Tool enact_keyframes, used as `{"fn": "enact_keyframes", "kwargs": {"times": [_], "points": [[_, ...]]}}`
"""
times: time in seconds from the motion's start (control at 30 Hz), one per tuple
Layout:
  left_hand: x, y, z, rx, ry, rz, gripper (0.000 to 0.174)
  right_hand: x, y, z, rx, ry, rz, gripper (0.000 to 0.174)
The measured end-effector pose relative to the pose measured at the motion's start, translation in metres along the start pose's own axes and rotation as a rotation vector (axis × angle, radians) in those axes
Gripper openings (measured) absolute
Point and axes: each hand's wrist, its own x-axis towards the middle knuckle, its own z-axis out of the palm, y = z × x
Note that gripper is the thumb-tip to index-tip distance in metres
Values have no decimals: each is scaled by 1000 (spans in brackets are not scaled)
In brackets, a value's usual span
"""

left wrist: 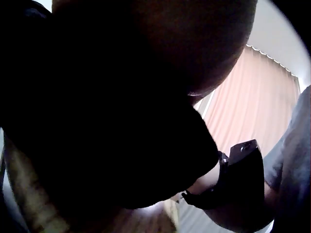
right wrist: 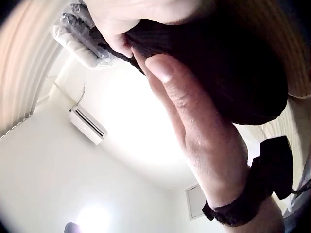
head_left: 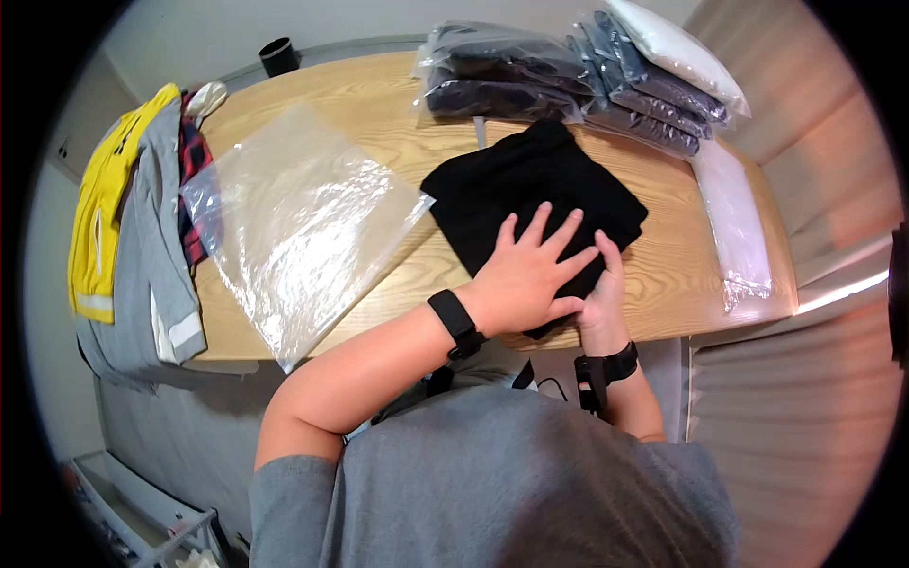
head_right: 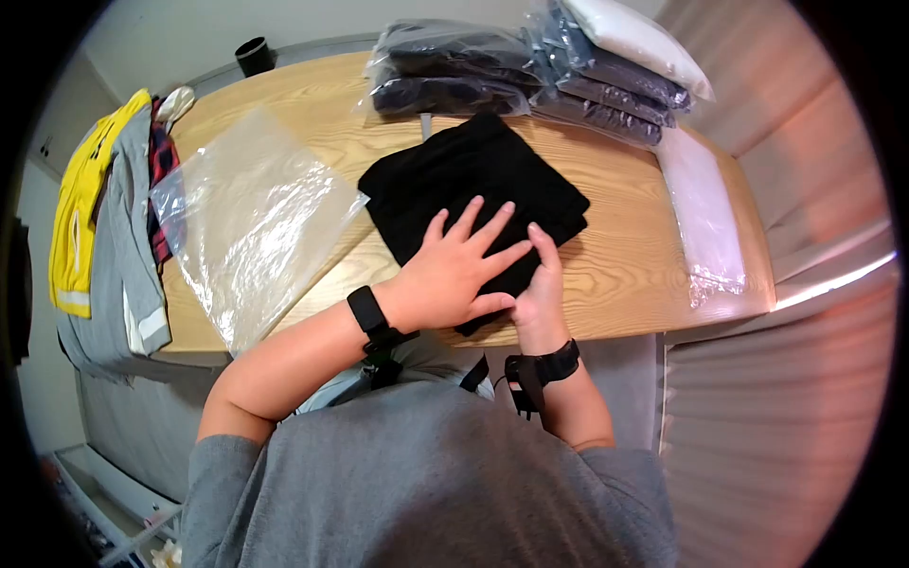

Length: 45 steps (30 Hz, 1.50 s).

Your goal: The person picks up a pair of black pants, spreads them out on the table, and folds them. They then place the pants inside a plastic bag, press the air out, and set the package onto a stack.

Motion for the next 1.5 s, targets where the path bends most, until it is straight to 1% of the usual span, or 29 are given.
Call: {"fn": "enact_keyframes", "kwargs": {"times": [0.03,0.07,0.1,0.17,0.23,0.3,0.37,0.43,0.47,0.5,0.57,0.73,0.8,0.83,0.9,0.93,1.0,1.03,1.07,1.1,1.13,1.17,1.23,1.27,1.3,1.37,1.4,1.43,1.5], "points": [[-4,0,-4,-47,-6,33,62,-1,-1,1,-37,3,-55,40],[-10,-1,-8,-152,-6,59,59,-4,-4,1,7,-50,-46,40],[-21,0,-20,-240,25,58,56,-2,-8,-7,43,-74,-47,43],[-53,-5,-49,-306,72,40,49,-13,-20,-6,53,-92,-85,48],[-103,-18,-75,-340,55,-177,38,-20,-39,-21,-49,15,-189,59],[-159,-30,-88,-205,129,-472,29,-30,-62,-43,28,-72,-171,59],[-205,-37,-100,40,144,-611,30,-42,-74,-49,38,-130,-170,59],[-230,-38,-104,80,130,-659,30,-46,-75,-46,27,-96,-244,60],[-237,-38,-103,111,128,-685,30,-45,-76,-50,37,-98,-244,59],[-241,-38,-101,118,130,-698,30,-45,-73,-50,37,-105,-231,59],[-244,-42,-96,119,122,-684,29,-43,-69,-48,81,-259,-153,57],[-244,-54,-86,74,175,-677,23,-44,-52,-37,48,-339,-95,55],[-240,-56,-84,-11,213,-761,18,-45,-48,-34,37,-372,-79,56],[-236,-57,-83,-12,216,-760,18,-45,-47,-32,43,-380,-58,56],[-228,-57,-79,-30,284,-780,20,-46,-40,-27,47,-390,-36,57],[-225,-60,-78,-29,287,-780,20,-45,-35,-22,35,-385,-51,57],[-221,-70,-72,95,345,-703,31,-44,-25,-12,22,-381,-68,57],[-220,-76,-68,96,348,-700,31,-43,-19,-6,51,-428,14,57],[-219,-83,-64,147,374,-607,34,-42,-13,-1,80,-474,96,56],[-218,-85,-62,197,400,-514,37,-41,-6,4,78,-475,92,56],[-216,-83,-64,137,324,-566,42,-39,2,10,74,-466,171,55],[-212,-79,-67,137,327,-566,42,-36,10,16,69,-457,250,54],[-203,-71,-72,123,284,-568,51,-29,25,30,160,-441,476,52],[-207,-77,-66,224,191,-530,59,-26,35,36,56,-352,493,50],[-206,-75,-65,229,194,-528,59,-20,42,39,113,-307,569,50],[-202,-69,-65,270,290,-617,60,-11,55,42,13,-258,650,47],[-204,-72,-62,258,302,-650,57,-9,59,43,7,-280,695,45],[-206,-74,-60,267,310,-646,57,-7,60,44,5,-292,692,45],[-210,-77,-56,197,379,-662,55,-4,61,44,-34,-214,737,45]]}}
